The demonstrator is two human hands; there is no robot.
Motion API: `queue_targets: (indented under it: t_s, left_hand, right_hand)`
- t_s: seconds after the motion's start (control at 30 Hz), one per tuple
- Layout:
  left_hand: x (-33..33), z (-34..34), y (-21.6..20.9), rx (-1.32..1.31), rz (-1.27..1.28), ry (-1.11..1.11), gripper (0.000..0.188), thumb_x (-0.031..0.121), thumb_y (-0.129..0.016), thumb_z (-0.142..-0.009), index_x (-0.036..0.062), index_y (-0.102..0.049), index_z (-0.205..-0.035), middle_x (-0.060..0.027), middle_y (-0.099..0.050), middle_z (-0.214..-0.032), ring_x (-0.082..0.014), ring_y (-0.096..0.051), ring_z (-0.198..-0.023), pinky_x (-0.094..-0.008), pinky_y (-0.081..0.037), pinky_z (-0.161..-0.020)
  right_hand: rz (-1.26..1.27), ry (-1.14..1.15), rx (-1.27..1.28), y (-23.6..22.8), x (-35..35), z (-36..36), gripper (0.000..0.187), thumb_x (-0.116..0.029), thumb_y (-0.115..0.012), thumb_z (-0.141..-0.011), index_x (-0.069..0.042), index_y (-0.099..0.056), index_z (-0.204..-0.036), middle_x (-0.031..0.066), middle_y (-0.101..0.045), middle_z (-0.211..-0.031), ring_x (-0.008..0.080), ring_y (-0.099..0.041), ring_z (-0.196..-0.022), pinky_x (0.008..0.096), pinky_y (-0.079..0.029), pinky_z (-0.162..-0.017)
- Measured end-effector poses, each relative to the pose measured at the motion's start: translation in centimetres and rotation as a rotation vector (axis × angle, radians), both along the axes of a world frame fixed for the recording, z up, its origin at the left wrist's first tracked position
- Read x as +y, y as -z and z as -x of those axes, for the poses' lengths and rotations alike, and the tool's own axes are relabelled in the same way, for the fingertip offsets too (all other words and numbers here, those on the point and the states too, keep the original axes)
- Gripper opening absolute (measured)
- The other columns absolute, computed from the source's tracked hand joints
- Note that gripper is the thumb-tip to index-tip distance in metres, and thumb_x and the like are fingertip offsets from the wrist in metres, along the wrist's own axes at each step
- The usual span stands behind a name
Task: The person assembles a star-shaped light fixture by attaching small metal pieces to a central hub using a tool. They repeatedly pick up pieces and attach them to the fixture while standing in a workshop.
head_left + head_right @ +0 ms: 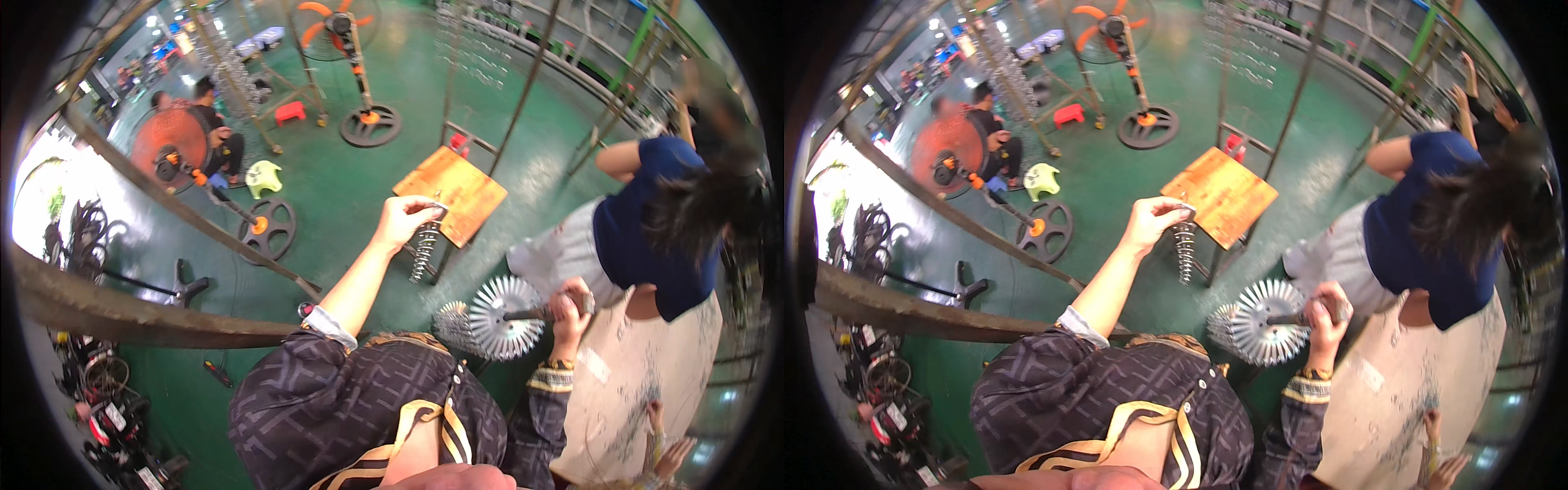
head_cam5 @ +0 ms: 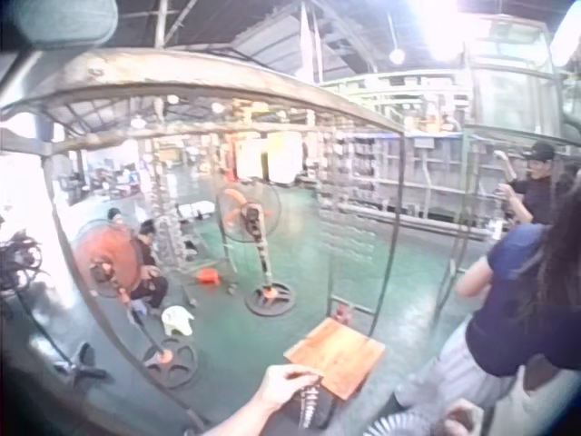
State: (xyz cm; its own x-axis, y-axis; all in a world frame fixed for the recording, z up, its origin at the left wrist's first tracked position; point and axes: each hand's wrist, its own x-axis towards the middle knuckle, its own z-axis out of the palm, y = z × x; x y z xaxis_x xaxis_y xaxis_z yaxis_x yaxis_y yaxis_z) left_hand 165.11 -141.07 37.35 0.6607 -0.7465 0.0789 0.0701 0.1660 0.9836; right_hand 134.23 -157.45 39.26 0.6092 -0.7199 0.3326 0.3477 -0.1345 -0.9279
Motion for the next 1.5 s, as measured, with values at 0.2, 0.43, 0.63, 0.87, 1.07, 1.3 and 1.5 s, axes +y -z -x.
queue_targets:
  t_s: [0.2, 0.43, 0.63, 0.87, 1.07, 1.3, 1.5]
  left_hand:
    - [-0.7, 3.1, 8.7, -0.024, -0.082, 0.144, 0.011, 0.002, -0.067, -0.08, -0.0029, -0.068, -0.091, -0.0066, -0.069, -0.087, -0.0111, -0.063, -0.078, -0.0241, -0.05, -0.073]
    - [-1.4, 5.4, 18.4, -0.105, -0.189, 0.353, 0.014, 0.0, -0.07, -0.076, -0.0002, -0.07, -0.09, -0.0056, -0.067, -0.084, -0.0113, -0.063, -0.078, -0.0232, -0.05, -0.072]
    - [-1.8, 7.4, 20.0, -0.213, -0.275, 0.438, 0.013, 0.001, -0.07, -0.075, 0.0002, -0.071, -0.088, -0.0062, -0.067, -0.082, -0.0109, -0.063, -0.075, -0.0233, -0.05, -0.068]
    - [-1.7, 8.5, 20.5, -0.359, -0.295, 0.523, 0.014, 0.006, -0.072, -0.073, 0.0034, -0.072, -0.087, -0.0074, -0.068, -0.081, -0.0143, -0.064, -0.075, -0.0264, -0.05, -0.068]
    - [-1.3, 9.4, 21.0, -0.427, -0.33, 0.496, 0.016, 0.009, -0.073, -0.072, 0.0052, -0.072, -0.088, -0.0078, -0.068, -0.081, -0.0136, -0.061, -0.069, -0.027, -0.048, -0.065]
    - [-1.5, 9.9, 21.3, -0.463, -0.321, 0.481, 0.018, 0.011, -0.074, -0.071, 0.0046, -0.071, -0.088, -0.0087, -0.067, -0.081, -0.0153, -0.06, -0.067, -0.0276, -0.047, -0.063]
    - [-1.4, 10.5, 21.4, -0.523, -0.3, 0.465, 0.018, 0.01, -0.073, -0.07, 0.0037, -0.071, -0.087, -0.0095, -0.067, -0.081, -0.0173, -0.06, -0.067, -0.0289, -0.048, -0.063]
  right_hand:
    - [-0.069, -0.042, 0.017, -0.2, -0.1, 0.1, 0.019, -0.015, -0.058, -0.076, 0.002, -0.05, -0.081, -0.0029, -0.041, -0.054, 0.0037, -0.034, -0.044, 0.0206, -0.026, -0.042]
    - [-0.076, -0.049, 0.057, -1.0, 0.3, 0.2, 0.02, -0.016, -0.06, -0.075, 0.001, -0.052, -0.08, -0.0009, -0.046, -0.059, 0.0046, -0.041, -0.049, 0.0197, -0.03, -0.045]
    - [-0.078, -0.054, 0.075, -1.2, 0.6, -0.2, 0.018, -0.015, -0.06, -0.075, 0.0, -0.052, -0.081, -0.0007, -0.048, -0.061, 0.0041, -0.041, -0.05, 0.019, -0.031, -0.047]
    - [-0.078, -0.045, 0.088, -1.6, 0.9, -0.3, 0.015, -0.012, -0.059, -0.074, 0.001, -0.053, -0.081, -0.0015, -0.049, -0.063, 0.0033, -0.041, -0.053, 0.0182, -0.031, -0.049]
    - [-0.094, -0.046, 0.091, -1.7, 1.0, -0.2, 0.015, -0.011, -0.059, -0.073, 0.001, -0.054, -0.08, -0.0022, -0.048, -0.063, 0.0031, -0.042, -0.054, 0.0183, -0.031, -0.05]
    - [-0.076, -0.038, 0.094, -1.5, 0.9, -0.2, 0.015, -0.011, -0.061, -0.073, 0.001, -0.054, -0.079, -0.0022, -0.049, -0.064, 0.0029, -0.042, -0.054, 0.0185, -0.031, -0.05]
    - [-0.076, -0.02, 0.096, -1.5, 1.0, -0.4, 0.016, -0.012, -0.061, -0.073, 0.001, -0.054, -0.08, -0.0021, -0.049, -0.064, 0.0029, -0.042, -0.055, 0.0185, -0.032, -0.05]
